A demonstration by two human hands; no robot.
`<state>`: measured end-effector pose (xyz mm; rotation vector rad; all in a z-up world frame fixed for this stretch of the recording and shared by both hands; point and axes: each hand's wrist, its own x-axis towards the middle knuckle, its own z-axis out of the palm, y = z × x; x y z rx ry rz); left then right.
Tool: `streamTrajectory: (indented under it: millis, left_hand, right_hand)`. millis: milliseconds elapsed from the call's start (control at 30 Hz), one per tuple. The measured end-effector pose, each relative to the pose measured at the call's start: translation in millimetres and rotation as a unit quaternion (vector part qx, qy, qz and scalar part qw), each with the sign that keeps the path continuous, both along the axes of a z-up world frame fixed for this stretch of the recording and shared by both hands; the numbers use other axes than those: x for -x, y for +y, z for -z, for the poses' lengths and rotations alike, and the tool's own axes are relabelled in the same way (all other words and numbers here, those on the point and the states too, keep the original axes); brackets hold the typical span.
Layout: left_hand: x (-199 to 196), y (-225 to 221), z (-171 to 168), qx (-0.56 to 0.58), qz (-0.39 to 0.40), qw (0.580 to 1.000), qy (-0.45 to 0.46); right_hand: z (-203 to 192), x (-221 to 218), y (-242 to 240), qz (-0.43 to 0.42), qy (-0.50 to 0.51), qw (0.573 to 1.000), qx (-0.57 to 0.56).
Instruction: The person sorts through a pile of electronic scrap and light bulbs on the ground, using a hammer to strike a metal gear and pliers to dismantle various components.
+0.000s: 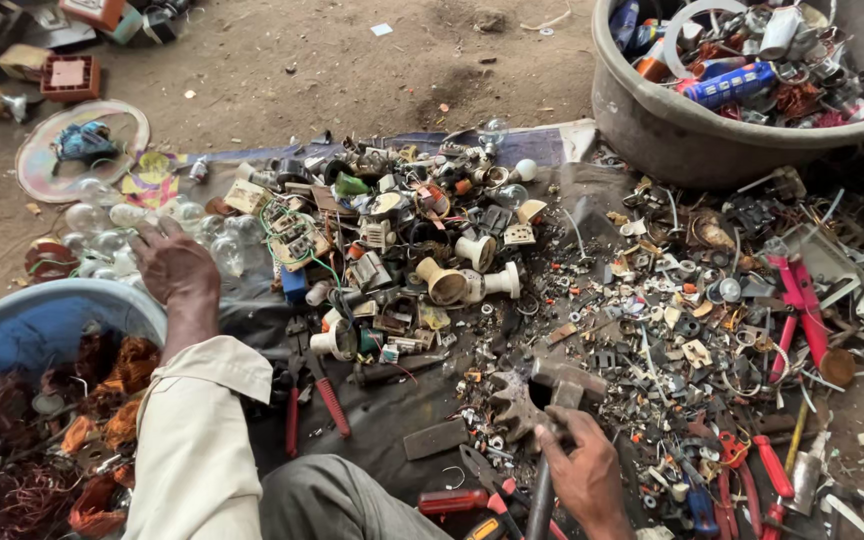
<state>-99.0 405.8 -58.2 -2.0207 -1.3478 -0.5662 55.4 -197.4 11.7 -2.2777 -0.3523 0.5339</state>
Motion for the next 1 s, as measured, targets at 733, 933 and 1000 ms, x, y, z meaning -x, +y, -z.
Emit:
streamTrajectory:
  millis: [733, 933, 1000]
  left_hand:
    - [-468, -272, 42, 0.348, 0.458, 0.796, 0.188]
    - [-433, -264, 21, 0.397, 0.451, 0.789, 0.126]
    - [-406, -260, -10, 0.420, 0.473, 0.775, -0.017]
  right_hand:
    - [57, -34, -24, -0.054, -0.165, 0.964, 0.202]
    - [75, -12, -4, -0.065, -0.166, 0.964, 0.195]
    - [69, 1, 0, -0.065, -0.173, 0.965, 0.186]
